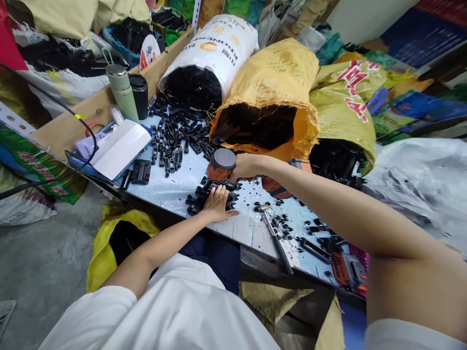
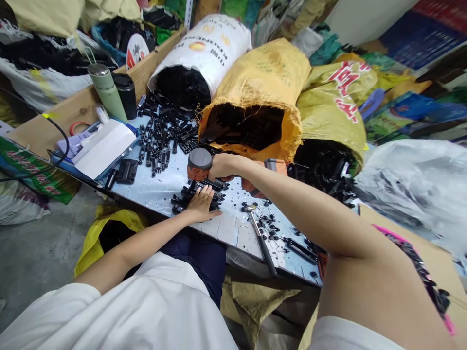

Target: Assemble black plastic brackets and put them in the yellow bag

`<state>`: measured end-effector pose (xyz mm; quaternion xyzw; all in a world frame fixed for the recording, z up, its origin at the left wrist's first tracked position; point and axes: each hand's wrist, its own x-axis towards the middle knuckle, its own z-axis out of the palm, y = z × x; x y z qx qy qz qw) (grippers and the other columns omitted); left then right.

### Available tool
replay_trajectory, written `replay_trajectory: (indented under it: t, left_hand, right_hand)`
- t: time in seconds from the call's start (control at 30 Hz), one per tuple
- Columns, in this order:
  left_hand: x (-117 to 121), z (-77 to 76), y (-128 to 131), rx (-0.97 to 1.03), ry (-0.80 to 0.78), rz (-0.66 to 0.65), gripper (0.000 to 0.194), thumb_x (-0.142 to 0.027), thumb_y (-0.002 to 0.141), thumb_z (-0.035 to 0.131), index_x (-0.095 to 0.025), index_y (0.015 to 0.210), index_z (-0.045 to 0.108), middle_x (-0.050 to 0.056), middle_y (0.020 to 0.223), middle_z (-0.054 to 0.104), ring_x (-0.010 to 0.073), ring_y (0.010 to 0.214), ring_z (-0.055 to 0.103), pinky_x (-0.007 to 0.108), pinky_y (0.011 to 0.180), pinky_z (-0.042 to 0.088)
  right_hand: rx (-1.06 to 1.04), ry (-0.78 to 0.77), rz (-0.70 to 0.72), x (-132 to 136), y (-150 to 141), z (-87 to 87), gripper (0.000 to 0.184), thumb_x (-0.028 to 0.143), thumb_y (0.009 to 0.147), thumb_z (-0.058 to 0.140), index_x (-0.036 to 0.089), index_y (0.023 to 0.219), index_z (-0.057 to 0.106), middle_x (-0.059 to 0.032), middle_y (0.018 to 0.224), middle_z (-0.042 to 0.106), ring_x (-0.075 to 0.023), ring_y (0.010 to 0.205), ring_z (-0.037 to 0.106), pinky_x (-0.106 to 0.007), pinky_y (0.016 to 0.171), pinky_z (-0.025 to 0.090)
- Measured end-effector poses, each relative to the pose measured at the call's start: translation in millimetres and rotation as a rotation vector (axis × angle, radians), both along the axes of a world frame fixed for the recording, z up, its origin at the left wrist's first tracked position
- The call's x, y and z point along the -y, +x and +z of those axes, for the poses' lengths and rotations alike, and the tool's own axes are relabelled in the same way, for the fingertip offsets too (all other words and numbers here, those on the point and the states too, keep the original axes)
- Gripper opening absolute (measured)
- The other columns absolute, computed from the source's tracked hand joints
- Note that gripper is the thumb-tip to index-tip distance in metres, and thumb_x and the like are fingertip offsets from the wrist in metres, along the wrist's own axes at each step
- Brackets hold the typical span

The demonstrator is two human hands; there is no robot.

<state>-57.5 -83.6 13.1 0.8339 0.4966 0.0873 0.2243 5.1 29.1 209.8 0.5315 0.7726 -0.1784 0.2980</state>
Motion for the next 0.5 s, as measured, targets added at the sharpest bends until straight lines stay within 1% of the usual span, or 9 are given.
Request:
replay_trajectory:
  t: [0.07, 0.13, 0.23, 0.33, 0.4, 0.5]
  left_hand:
    - [2.0, -0.1, -1.9, 0.004, 0.039, -0.017, 0.097, -0.077, 0.077, 0.021, -0.005, 0.143, 0.019, 0.015, 0.152, 0.013, 0.0276, 0.141, 0.003, 0.044, 0.116, 0.003]
    - [1.6, 1.1, -2.6, 0.0, 0.066, -0.026, 0.097, -0.078, 0.077, 0.021, -0.006, 0.142, 0.022, 0.015, 0.152, 0.016, 0.0284, 0.141, 0.006, 0.045, 0.115, 0.004]
    - [1.9, 3.2, -3.9, 0.006, 0.114, -0.021, 0.097, -0.078, 0.077, 0.021, -0.005, 0.14, 0.027, 0.017, 0.15, 0.021, 0.0302, 0.139, 0.013, 0.046, 0.114, 0.007]
    - [4.6, 3.9, -5.1, 0.027, 0.155, 0.003, 0.093, -0.076, 0.079, 0.021, -0.005, 0.14, 0.028, 0.018, 0.148, 0.026, 0.0307, 0.137, 0.021, 0.046, 0.113, 0.011]
    - [6.7, 3.9, -5.4, 0.043, 0.154, 0.015, 0.089, -0.074, 0.081, 0.022, -0.007, 0.14, 0.027, 0.018, 0.146, 0.029, 0.0304, 0.135, 0.026, 0.045, 0.111, 0.015]
    - [8.3, 5.5, -6.2, 0.064, 0.121, 0.023, 0.085, -0.073, 0.082, 0.023, -0.011, 0.139, 0.028, 0.017, 0.142, 0.038, 0.0304, 0.132, 0.03, 0.043, 0.109, 0.021]
  right_hand:
    - [0.017, -0.009, 0.017, 0.1, -3.1, -4.8, 0.026, 0.028, 0.058, 0.067, 0.015, 0.08, 0.067, -0.0072, 0.075, 0.064, -0.02, 0.069, 0.06, -0.026, 0.054, 0.042]
    - [0.033, 0.003, 0.029, 4.0, -8.3, -3.8, 0.024, 0.028, 0.059, 0.067, 0.015, 0.079, 0.067, -0.0086, 0.072, 0.064, -0.0203, 0.067, 0.06, -0.026, 0.052, 0.041]
    - [0.072, 0.046, 0.084, 17.4, -16.7, 6.8, 0.02, 0.031, 0.062, 0.066, 0.015, 0.074, 0.067, -0.0097, 0.067, 0.063, -0.0218, 0.067, 0.06, -0.027, 0.052, 0.04]
    - [0.092, 0.054, 0.131, 33.1, -24.0, 17.2, 0.021, 0.033, 0.063, 0.065, 0.016, 0.073, 0.067, -0.0092, 0.067, 0.063, -0.0226, 0.069, 0.061, -0.028, 0.053, 0.04]
    - [0.099, 0.02, 0.123, 41.4, -28.3, 19.4, 0.021, 0.033, 0.062, 0.065, 0.016, 0.075, 0.068, -0.009, 0.068, 0.063, -0.0225, 0.069, 0.061, -0.028, 0.054, 0.041]
    - [0.061, -0.041, 0.067, 50.9, -33.9, 17.5, 0.02, 0.03, 0.06, 0.066, 0.016, 0.075, 0.068, -0.0081, 0.068, 0.064, -0.0223, 0.069, 0.061, -0.028, 0.054, 0.042]
